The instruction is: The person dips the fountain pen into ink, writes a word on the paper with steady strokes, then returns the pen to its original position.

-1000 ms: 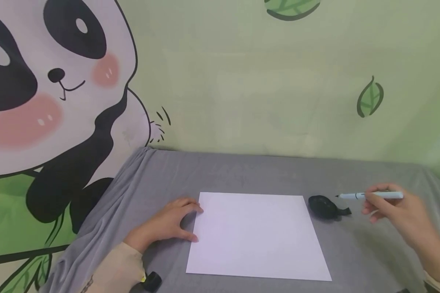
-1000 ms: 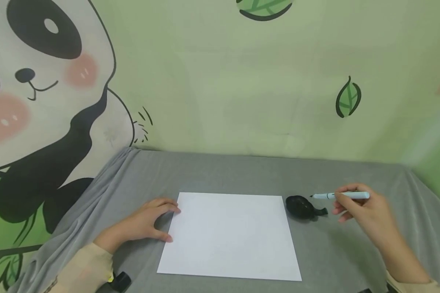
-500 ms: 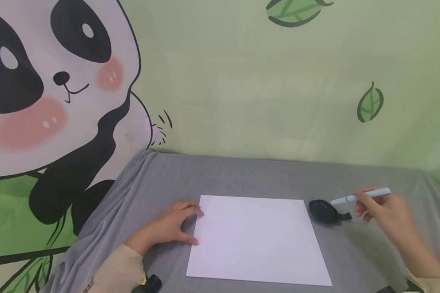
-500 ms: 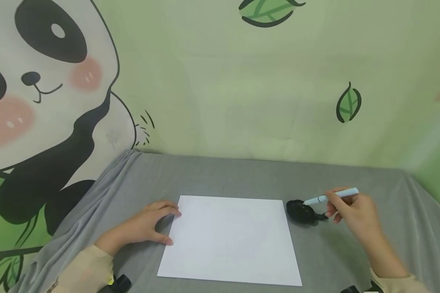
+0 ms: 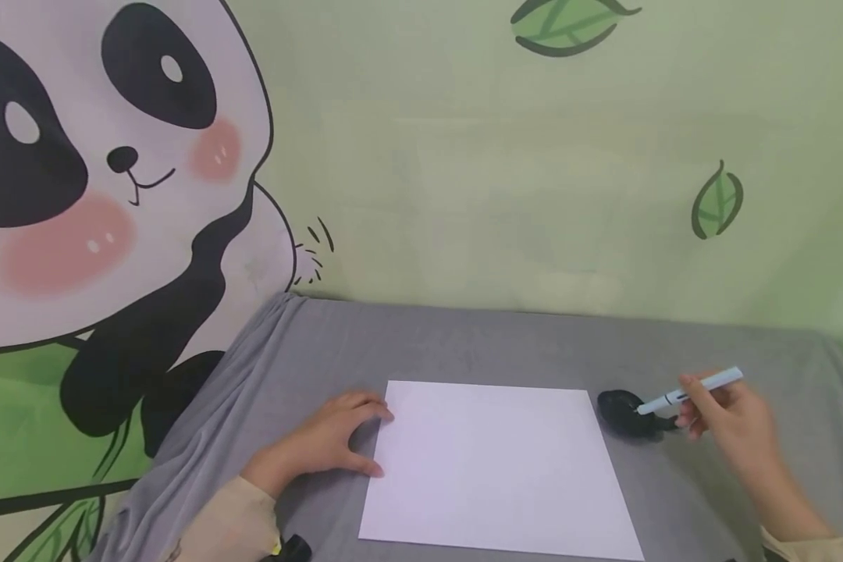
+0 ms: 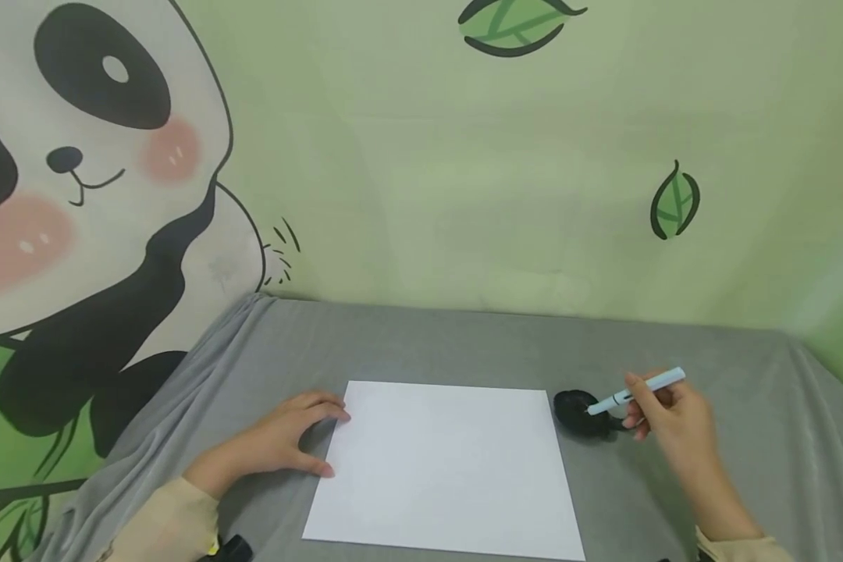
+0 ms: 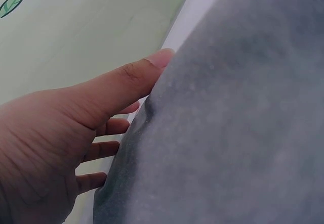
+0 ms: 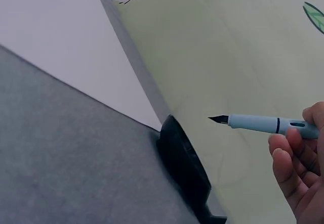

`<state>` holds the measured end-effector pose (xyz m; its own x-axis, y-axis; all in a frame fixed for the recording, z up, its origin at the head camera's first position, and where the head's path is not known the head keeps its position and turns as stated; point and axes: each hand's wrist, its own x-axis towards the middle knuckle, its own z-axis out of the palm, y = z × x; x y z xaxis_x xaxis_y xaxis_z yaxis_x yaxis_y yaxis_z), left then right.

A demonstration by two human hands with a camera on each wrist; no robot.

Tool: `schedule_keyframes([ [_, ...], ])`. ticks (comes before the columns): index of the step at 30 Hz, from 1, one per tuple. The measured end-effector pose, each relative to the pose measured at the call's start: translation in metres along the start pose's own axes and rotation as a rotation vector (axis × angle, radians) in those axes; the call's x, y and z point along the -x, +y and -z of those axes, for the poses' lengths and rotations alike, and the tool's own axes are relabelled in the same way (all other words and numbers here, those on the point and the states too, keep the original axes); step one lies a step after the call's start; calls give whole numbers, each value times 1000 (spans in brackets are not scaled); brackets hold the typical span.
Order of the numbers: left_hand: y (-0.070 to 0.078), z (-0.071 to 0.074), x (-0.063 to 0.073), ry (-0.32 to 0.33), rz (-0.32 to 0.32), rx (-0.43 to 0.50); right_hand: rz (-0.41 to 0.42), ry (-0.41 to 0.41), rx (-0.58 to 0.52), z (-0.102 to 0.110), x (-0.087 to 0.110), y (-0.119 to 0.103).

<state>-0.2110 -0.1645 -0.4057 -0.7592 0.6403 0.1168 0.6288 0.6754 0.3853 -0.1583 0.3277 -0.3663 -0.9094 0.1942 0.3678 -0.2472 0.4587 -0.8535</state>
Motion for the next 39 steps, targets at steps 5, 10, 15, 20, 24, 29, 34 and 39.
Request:
schedule_keyframes([
  [5, -2, -2, -1, -9, 10, 9, 8, 24, -95, -3, 3, 7],
  [10, -2, -3, -2, -3, 5, 6, 24, 11, -166, -5, 4, 12],
  [15, -2, -2, -2, -2, 6, 4, -12, -2, -193, -8, 5, 16],
  [20, -1, -1, -1, 0, 1, -4, -62, -13, -172, -10, 5, 20],
  [24, -1, -2, -2, -7, 15, 4, -60, -33, -82, -13, 5, 19],
  [29, -1, -2, -2, -17, 24, 6, -72, -54, -17, -14, 4, 20],
  [34, -1, -2, -2, -18, 24, 10, -79, -68, 11, -15, 4, 23],
  [39, -1, -2, -3, -15, 24, 12, -108, -79, 6, -16, 3, 26],
])
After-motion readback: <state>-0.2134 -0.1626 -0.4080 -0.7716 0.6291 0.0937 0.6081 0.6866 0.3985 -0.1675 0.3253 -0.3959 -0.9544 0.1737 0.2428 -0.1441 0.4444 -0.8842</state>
